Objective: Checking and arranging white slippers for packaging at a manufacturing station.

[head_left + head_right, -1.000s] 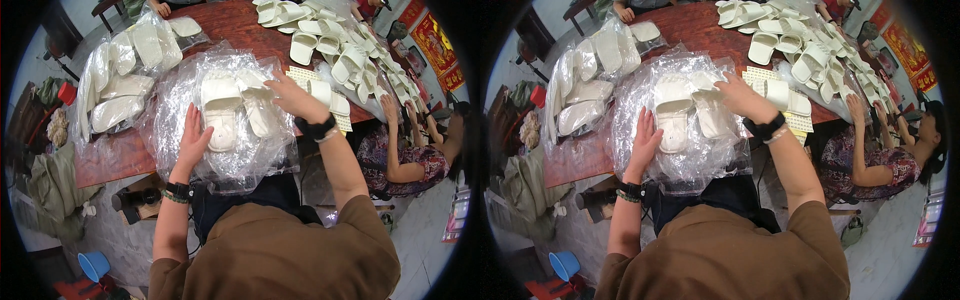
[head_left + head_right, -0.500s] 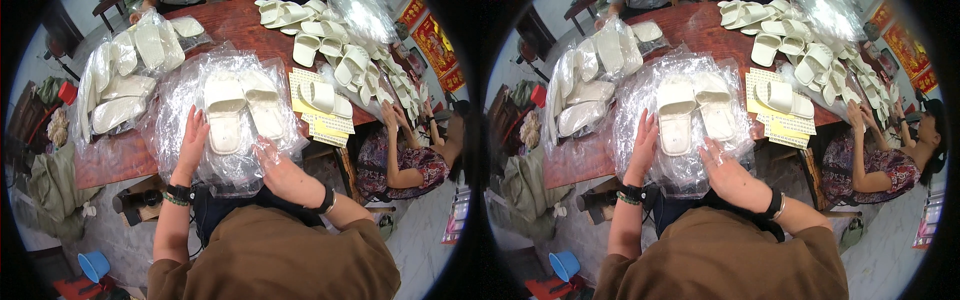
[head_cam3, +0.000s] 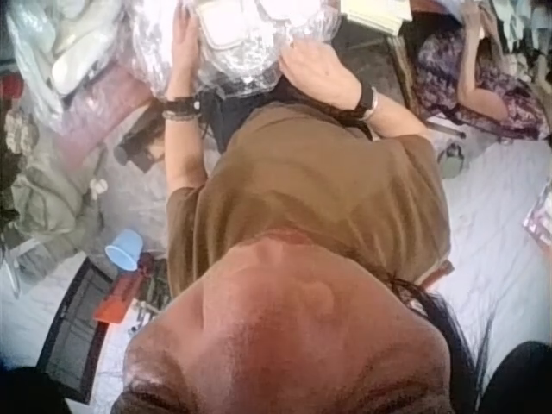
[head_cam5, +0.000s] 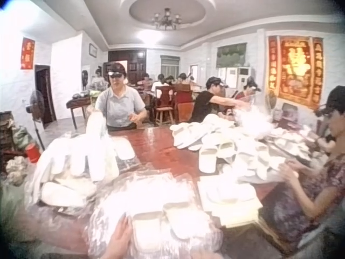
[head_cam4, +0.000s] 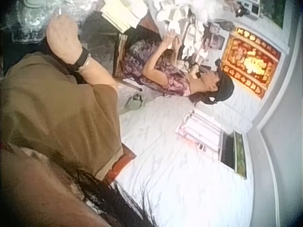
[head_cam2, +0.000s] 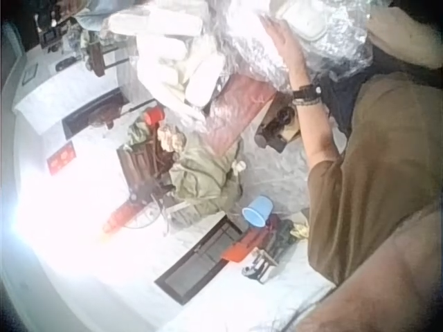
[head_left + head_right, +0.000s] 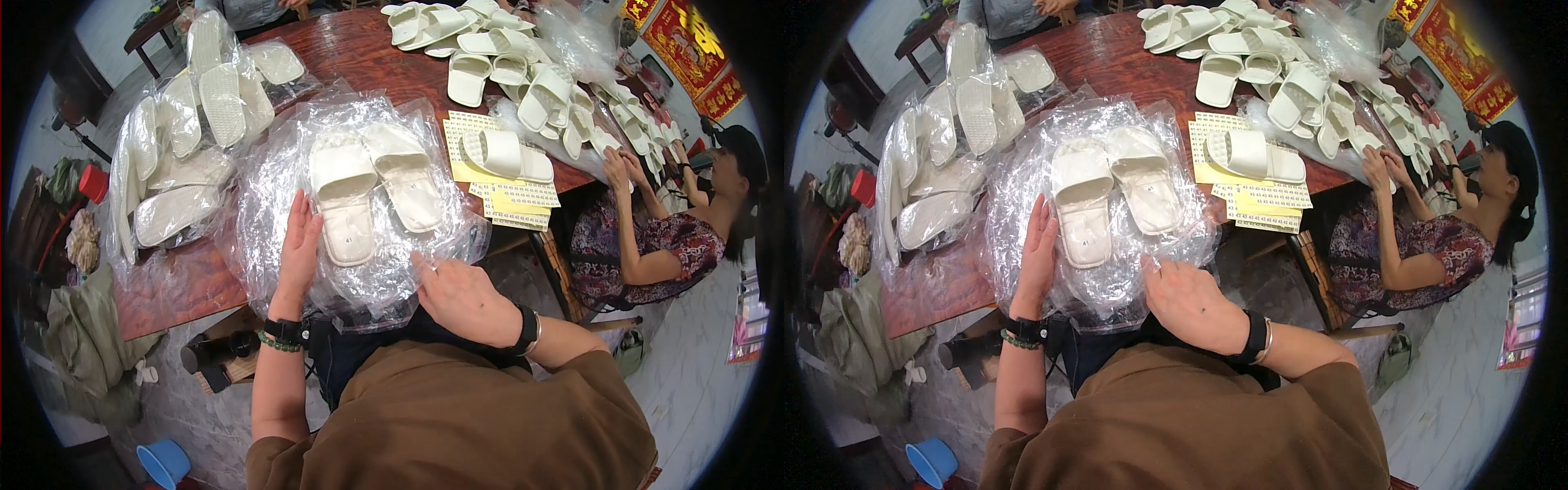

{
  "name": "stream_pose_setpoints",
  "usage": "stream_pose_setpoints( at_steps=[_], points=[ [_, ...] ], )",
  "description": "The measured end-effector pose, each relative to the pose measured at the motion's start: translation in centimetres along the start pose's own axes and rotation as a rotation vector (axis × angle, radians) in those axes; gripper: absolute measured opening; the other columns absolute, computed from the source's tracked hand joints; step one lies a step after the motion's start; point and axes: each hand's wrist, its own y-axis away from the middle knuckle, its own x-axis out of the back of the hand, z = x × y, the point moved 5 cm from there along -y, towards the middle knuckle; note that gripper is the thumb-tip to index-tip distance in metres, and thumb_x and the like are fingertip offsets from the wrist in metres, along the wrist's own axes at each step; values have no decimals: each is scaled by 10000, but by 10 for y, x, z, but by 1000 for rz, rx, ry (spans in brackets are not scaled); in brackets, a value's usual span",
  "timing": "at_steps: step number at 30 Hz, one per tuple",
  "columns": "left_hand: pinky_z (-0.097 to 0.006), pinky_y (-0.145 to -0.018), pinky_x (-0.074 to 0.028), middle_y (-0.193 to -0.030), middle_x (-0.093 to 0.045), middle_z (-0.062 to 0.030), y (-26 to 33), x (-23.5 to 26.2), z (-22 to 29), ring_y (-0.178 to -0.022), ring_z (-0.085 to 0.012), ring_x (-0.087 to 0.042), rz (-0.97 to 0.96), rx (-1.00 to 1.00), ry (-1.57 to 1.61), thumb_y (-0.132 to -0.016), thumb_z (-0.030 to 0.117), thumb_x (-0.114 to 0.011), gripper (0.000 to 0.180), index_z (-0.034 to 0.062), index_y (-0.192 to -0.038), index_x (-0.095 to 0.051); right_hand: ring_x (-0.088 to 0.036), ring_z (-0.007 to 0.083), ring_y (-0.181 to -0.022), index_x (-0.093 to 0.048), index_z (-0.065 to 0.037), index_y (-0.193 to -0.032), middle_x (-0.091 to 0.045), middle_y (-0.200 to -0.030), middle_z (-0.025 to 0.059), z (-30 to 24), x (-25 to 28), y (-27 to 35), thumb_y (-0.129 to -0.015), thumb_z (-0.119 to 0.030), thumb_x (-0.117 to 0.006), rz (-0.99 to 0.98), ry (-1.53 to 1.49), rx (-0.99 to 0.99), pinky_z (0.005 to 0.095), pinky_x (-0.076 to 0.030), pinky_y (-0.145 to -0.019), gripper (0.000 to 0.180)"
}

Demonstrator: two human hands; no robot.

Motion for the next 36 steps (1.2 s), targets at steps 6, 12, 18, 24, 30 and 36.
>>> stream_pose_setpoints(
  at_steps=[6,12,18,24,30,36],
  points=[
    [-369,-1218,-178,-1623,-213,-223,-1,-1,-1,-1514,-287,-197,-16,-38,18,-1051,146,-474,614,-8,-1572,-187,-635,344,-835,-499,94,-1327,-623,-927,221,6,-21,3,-853,-64,-608,-185,-33,243,417,-532,-753,511],
    [-368,-1215,-188,-1619,-226,-219,-2,1,-6,-1503,-289,-229,-12,-43,-69,-1058,188,-469,614,-8,-1571,-193,-573,369,-1014,-432,140,-1386,-599,-988,218,-7,25,-9,-838,8,-531,257,-116,161,418,-484,-860,573],
    [-368,-1215,-187,-1619,-217,-224,-3,-3,-7,-1504,-291,-223,5,-83,-74,-1058,185,-468,616,-15,-1568,-186,-509,436,-1189,-327,163,-1434,-513,-1303,314,-3,-15,1,-846,-26,-493,168,91,334,523,-425,-1007,640],
    [-368,-1219,-177,-1622,-188,-239,-2,-6,-8,-1514,-294,-192,57,-119,-35,-1054,153,-470,621,-28,-1565,-167,-517,447,-1195,-353,127,-1441,-486,-1346,339,10,-11,-25,-830,-23,-518,171,-16,261,504,-455,-984,650],
    [-368,-1221,-169,-1625,-165,-251,-1,-1,-10,-1523,-295,-166,110,-134,-2,-1050,126,-471,626,-40,-1561,-151,-571,418,-1098,-568,94,-1183,-497,-1315,314,16,-28,-34,-786,-2,-570,-88,-77,414,464,-493,-911,409],
    [-372,-1226,-160,-1623,-166,-255,3,-3,-6,-1526,-299,-152,103,-80,-22,-1027,84,-501,646,-61,-1551,-152,-513,423,-1189,-560,35,-1212,-489,-1326,286,42,-31,-48,-792,-14,-620,197,-147,326,468,-444,-1016,427]
  ],
)
